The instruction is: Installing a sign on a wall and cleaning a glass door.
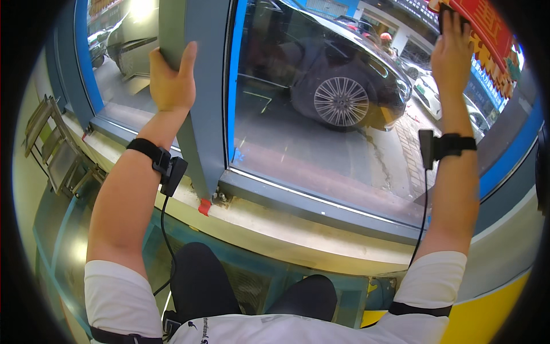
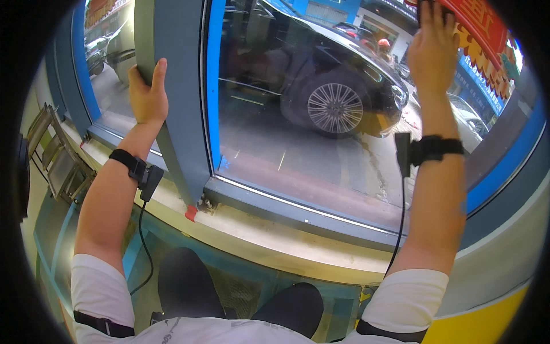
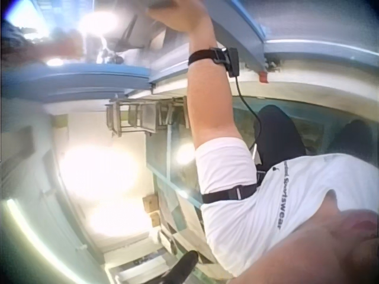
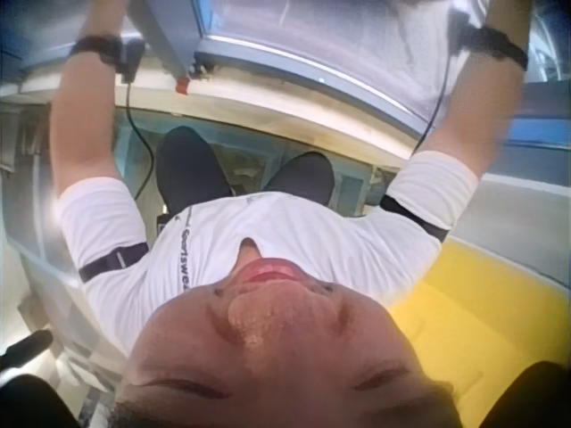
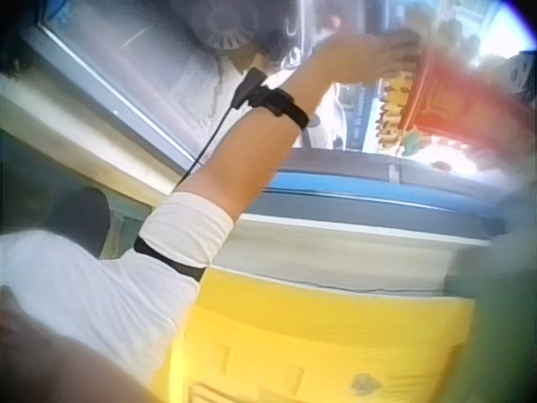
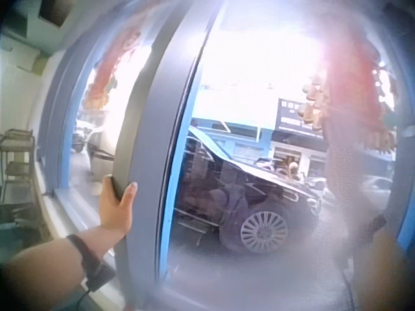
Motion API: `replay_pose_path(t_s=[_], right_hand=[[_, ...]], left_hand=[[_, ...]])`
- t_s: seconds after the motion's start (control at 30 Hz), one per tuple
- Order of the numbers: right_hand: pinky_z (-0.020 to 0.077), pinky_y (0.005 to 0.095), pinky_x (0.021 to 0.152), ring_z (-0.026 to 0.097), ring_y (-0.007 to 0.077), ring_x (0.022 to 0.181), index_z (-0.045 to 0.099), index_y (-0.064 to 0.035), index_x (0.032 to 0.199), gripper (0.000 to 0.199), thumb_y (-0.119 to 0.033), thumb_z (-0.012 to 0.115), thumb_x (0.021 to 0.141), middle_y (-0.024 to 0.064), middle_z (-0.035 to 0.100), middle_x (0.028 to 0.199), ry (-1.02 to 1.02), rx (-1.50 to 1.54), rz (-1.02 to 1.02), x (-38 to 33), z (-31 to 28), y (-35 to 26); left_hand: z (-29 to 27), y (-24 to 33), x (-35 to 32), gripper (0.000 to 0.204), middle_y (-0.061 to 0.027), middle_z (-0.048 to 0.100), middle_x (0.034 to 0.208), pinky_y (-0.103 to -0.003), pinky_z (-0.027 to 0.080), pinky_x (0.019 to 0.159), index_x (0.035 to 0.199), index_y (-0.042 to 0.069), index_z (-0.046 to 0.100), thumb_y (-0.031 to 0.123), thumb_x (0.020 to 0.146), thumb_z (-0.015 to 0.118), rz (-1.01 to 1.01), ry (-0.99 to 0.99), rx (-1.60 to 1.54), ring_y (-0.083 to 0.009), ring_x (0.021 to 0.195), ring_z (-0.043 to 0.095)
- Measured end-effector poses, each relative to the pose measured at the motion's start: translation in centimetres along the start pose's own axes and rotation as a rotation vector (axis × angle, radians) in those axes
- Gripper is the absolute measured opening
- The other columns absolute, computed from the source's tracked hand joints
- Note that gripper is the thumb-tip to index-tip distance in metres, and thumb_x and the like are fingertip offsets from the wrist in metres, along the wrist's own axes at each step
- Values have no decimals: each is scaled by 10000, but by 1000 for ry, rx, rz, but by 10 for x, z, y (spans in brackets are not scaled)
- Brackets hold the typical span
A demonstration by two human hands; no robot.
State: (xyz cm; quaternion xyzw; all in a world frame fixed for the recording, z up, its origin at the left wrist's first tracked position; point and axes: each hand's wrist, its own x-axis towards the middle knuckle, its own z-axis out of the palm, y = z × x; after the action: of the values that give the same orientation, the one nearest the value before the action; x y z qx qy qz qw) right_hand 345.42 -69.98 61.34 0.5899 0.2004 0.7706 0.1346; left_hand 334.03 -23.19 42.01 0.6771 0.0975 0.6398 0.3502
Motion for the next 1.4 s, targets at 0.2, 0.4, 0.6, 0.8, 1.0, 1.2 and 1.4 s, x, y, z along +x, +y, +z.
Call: replay_pose_path(t_s=[0.2,0.4,0.6,0.8,1.0,1.2,1.4], right_hand=[[321,484,1182,420,399,1418,465,-130,1507,545,-171,520,966,124,416,1584,192,274,43,-1,7,-43],[262,424,1204,444,261,1397,588,-61,1380,514,-209,570,888,98,537,1483,-456,554,-173,-177,-56,-272],[153,375,1257,399,181,1449,558,-62,1422,593,-282,583,872,48,519,1507,-709,967,-504,-321,-126,-330],[218,443,1234,467,187,1389,557,-120,1408,526,-316,584,920,38,535,1490,-604,595,-555,-232,-84,-205],[304,522,1181,388,329,1459,453,-231,1528,554,-391,556,1007,55,427,1587,-47,175,-85,-87,-33,26],[249,522,1202,345,322,1485,477,-184,1510,569,-411,544,993,105,408,1588,-208,302,80,-156,-53,-67],[74,410,1260,279,138,1505,351,-152,1574,758,-484,553,923,-29,394,1599,-822,590,-455,-370,-156,-209]], left_hand=[[7,-8,3,670,-163,682,1037,-413,503,868,1114,22,582,644,876,663,46,2,-46,-342,954,661],[-4,-13,3,651,-167,678,1022,-400,503,875,1103,17,598,625,883,675,95,36,-67,-317,939,659],[-1,-18,-2,595,-116,627,1058,-318,461,898,1121,-17,586,545,943,664,122,35,24,-213,972,587],[-2,-12,6,746,-192,685,1062,-421,487,921,1114,8,605,705,849,642,65,51,53,-369,1021,656],[6,-21,8,716,-176,678,1033,-404,488,915,1106,6,612,675,857,665,76,62,11,-347,991,652],[-8,-20,3,675,-171,662,1045,-396,484,902,1063,-6,621,640,876,676,127,71,31,-325,979,637],[-5,-22,10,773,-175,658,1139,-384,459,969,1154,-10,623,711,875,607,77,63,70,-330,1060,623]])
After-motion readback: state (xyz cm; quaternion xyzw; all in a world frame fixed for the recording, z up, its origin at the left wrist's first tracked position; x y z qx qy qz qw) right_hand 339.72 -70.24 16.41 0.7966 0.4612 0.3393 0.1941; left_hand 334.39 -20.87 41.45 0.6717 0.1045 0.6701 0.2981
